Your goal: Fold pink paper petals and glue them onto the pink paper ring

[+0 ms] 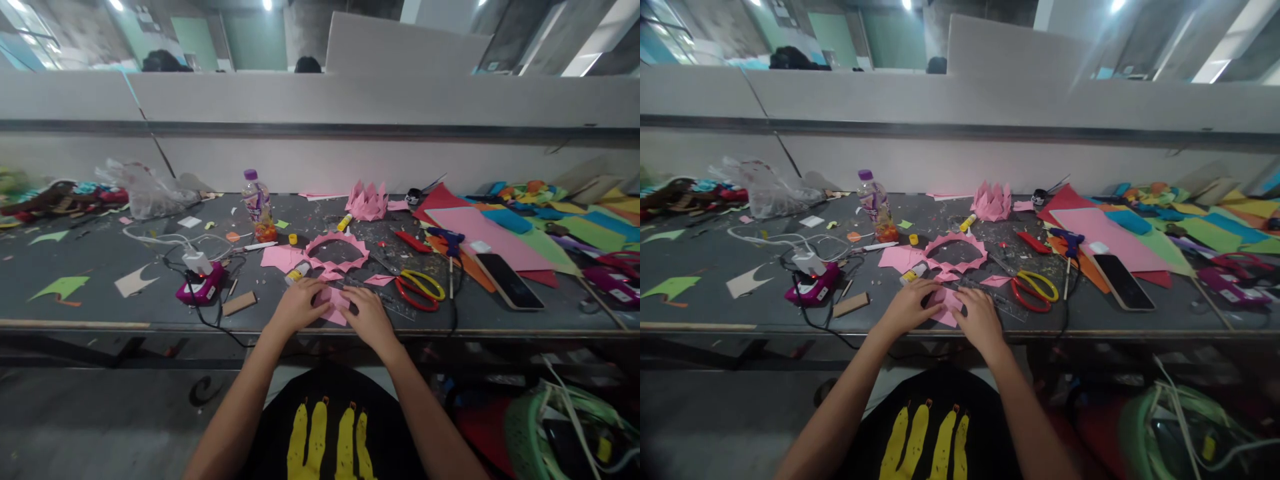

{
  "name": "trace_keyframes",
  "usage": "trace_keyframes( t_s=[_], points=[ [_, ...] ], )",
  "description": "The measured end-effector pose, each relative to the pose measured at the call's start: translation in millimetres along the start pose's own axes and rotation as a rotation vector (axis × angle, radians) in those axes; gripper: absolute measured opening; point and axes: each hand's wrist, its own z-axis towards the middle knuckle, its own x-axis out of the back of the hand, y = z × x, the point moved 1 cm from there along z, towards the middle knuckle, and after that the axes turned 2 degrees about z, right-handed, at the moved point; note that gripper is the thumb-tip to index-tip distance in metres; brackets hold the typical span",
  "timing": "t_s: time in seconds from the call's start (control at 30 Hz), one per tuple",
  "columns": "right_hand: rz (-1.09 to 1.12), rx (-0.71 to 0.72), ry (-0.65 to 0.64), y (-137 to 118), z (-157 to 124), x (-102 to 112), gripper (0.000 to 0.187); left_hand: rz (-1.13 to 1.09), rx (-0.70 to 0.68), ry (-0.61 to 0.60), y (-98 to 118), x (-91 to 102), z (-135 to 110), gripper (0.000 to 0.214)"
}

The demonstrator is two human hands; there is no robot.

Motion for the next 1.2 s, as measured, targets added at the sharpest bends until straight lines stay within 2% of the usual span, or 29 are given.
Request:
trace_keyframes(
  t_s=[0.1, 0.27, 0.47, 0.57, 0.7, 0.8, 0.9, 1.0, 1.2],
  points=[
    [0.01, -0.001, 0.008, 2, 0, 0, 0.024, -0.05, 0.001, -0.026, 1, 2.4, 0, 0.039],
    [0.08, -0.004, 0.006, 5, 1, -1, 0.027, -0.178, 0.019, -0.027, -2, 2.2, -1, 0.034],
    [0.269, -0.129, 0.085, 13, 4, -3, 0.061, -0.514, 0.138, 0.01, -11, -6.7, -3, 0.045],
    [0.308, -0.168, 0.085, 13, 8, -3, 0.064, -0.588, 0.153, 0.051, -14, -6.6, -3, 0.043],
    [0.245, -0.126, 0.021, 11, 18, 2, 0.046, -0.438, 0.1, 0.085, -15, -3.9, -3, 0.025],
    [0.106, 0.052, -0.073, 13, 27, 9, 0.028, -0.29, -0.024, 0.03, -13, -2.8, -2, 0.019],
    [-0.016, 0.242, -0.17, 19, 30, 17, 0.031, -0.13, -0.129, -0.031, -10, -0.6, -2, 0.025],
    [-0.091, 0.365, -0.219, 24, 28, 23, 0.034, 0.047, -0.194, -0.075, -9, 2.5, -5, 0.031],
    [-0.147, 0.461, -0.262, 30, 19, 24, 0.037, 0.196, -0.248, -0.13, -8, 5.5, -15, 0.031]
  ],
)
